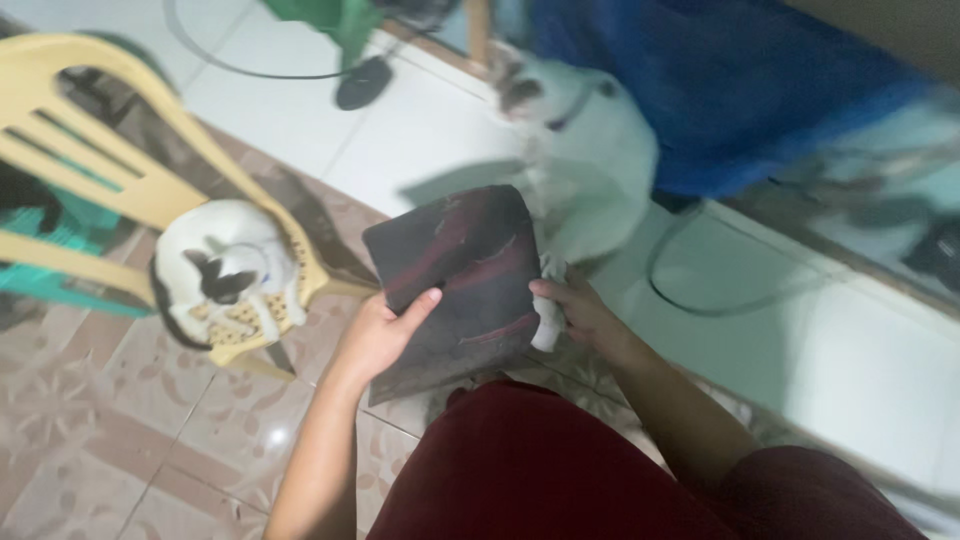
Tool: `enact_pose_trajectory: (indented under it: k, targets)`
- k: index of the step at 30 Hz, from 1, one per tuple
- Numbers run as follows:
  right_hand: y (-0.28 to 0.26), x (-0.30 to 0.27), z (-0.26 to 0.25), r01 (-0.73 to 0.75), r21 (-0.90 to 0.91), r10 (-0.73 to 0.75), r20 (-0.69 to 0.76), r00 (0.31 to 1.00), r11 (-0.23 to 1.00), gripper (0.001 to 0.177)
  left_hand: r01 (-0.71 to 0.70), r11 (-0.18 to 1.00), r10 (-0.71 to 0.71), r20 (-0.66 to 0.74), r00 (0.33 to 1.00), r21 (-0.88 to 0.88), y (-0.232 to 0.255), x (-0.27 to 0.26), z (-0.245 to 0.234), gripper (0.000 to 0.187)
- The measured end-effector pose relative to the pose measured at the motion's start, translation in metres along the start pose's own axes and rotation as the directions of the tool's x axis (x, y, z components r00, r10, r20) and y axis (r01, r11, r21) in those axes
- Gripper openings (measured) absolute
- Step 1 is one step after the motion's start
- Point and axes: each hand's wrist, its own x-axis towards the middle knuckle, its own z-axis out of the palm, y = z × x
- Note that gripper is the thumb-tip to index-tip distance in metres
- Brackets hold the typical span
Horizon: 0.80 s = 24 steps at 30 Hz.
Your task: The person washes a cloth in a basin of water, then wipes a black laptop and a white tiled counter. They move a yellow plastic chair and a green plastic chair to clean underneath them, while also petting several cats in the room.
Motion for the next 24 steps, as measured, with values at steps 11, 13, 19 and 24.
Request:
enact_pose_trajectory:
  k: [11,13,19,24]
  targets:
    - [0.023,-0.252,-0.152,0.006,0.081,0.038,-0.533,0.845,0.997,0.062,-0.529,0.798,0.333,0.519,0.787,0.289,0.077,-0.035,0.230,0.060]
    - [0.028,-0.284,-0.186,0.027,0.090,0.032,-0.590,0.807,0.996,0.061,-0.570,0.783,0.348,0.584,0.733,0.248,0.096,-0.037,0.277,0.061]
    - [0.030,-0.359,-0.298,0.176,0.142,0.013,-0.812,0.584,0.974,0.059,-0.487,0.833,0.201,0.676,0.709,0.264,0.135,0.005,0.459,0.086]
    - [0.051,-0.375,-0.406,-0.061,-0.242,-0.227,-0.957,0.179,0.968,0.052,-0.318,0.911,0.153,0.501,0.852,0.263,0.111,0.045,0.577,0.094]
